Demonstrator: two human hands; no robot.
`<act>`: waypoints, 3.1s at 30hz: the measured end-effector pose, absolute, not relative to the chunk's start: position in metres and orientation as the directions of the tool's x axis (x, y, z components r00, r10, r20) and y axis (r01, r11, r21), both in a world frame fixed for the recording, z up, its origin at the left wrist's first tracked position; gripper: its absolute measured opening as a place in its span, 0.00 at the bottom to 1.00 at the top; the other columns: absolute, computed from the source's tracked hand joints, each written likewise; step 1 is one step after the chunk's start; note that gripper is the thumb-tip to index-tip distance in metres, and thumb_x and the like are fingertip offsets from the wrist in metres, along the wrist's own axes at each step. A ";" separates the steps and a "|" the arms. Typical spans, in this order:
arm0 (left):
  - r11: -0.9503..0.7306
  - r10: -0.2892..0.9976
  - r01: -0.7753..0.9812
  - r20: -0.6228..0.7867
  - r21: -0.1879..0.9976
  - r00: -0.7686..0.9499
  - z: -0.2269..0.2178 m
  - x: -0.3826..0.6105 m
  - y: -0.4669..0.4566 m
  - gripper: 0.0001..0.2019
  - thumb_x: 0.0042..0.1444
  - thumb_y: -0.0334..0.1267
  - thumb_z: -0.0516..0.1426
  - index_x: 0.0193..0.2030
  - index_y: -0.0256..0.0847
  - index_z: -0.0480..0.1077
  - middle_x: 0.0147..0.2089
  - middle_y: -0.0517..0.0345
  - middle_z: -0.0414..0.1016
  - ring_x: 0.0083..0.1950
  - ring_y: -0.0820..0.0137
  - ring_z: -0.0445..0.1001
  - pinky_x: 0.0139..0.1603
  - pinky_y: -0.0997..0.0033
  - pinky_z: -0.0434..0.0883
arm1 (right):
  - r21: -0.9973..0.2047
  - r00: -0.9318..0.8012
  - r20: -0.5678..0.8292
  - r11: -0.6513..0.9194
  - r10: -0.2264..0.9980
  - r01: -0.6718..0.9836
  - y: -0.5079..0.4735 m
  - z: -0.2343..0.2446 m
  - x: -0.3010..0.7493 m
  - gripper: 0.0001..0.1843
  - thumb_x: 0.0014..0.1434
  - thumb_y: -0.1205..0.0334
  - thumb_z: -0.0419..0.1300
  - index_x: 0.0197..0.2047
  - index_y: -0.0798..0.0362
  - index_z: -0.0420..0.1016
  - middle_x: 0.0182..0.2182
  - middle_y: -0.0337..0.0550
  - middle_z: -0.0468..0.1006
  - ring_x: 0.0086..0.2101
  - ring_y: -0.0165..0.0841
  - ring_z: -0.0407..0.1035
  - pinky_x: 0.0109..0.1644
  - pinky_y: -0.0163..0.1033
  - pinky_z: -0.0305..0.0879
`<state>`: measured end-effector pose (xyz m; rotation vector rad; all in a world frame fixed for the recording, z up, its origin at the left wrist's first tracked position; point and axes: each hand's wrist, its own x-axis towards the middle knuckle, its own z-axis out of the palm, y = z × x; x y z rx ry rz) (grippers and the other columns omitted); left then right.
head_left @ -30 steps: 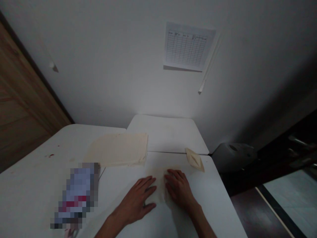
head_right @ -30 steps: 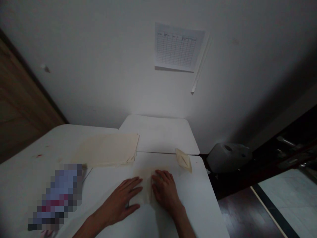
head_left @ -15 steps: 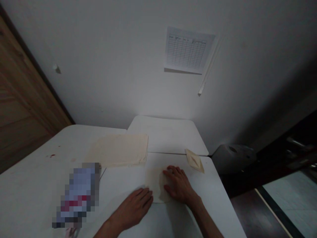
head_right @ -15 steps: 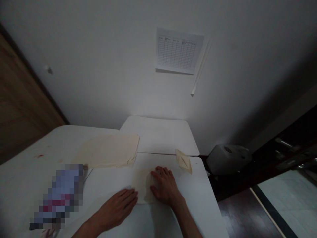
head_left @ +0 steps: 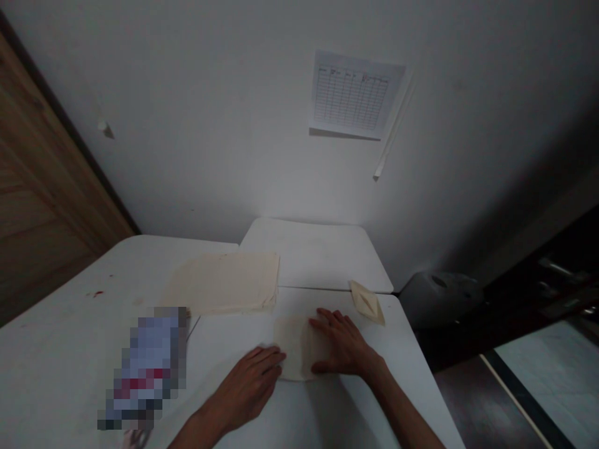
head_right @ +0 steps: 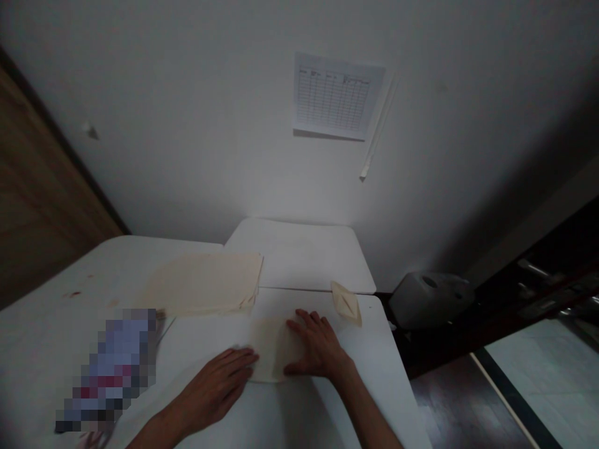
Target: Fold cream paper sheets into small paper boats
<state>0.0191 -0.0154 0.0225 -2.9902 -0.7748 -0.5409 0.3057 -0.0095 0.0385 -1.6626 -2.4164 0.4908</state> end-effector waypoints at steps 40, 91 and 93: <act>-0.745 0.648 0.505 0.291 0.435 0.704 0.023 0.094 0.036 0.07 0.63 0.33 0.50 0.42 0.41 0.69 0.43 0.53 0.73 0.46 0.64 0.70 0.51 0.61 0.67 | -0.489 -0.342 0.196 0.394 0.919 0.778 -0.055 0.032 0.290 0.11 0.53 0.59 0.65 0.42 0.46 0.75 0.49 0.42 0.72 0.49 0.38 0.63 0.55 0.43 0.57; -0.722 0.691 0.528 0.422 0.448 0.587 0.012 0.102 0.036 0.04 0.56 0.29 0.55 0.37 0.41 0.68 0.40 0.53 0.70 0.45 0.62 0.67 0.47 0.58 0.68 | -0.502 -0.007 0.270 0.147 0.963 0.853 -0.081 0.016 0.256 0.16 0.53 0.64 0.61 0.46 0.41 0.74 0.49 0.43 0.70 0.50 0.42 0.61 0.52 0.48 0.58; -0.721 0.692 0.530 0.422 0.447 0.586 0.012 0.102 0.036 0.05 0.55 0.28 0.54 0.37 0.41 0.68 0.41 0.53 0.70 0.45 0.62 0.67 0.48 0.57 0.67 | -0.479 -0.027 0.260 0.153 0.965 0.864 -0.080 0.017 0.256 0.16 0.53 0.64 0.61 0.46 0.41 0.74 0.49 0.43 0.70 0.49 0.42 0.61 0.51 0.48 0.58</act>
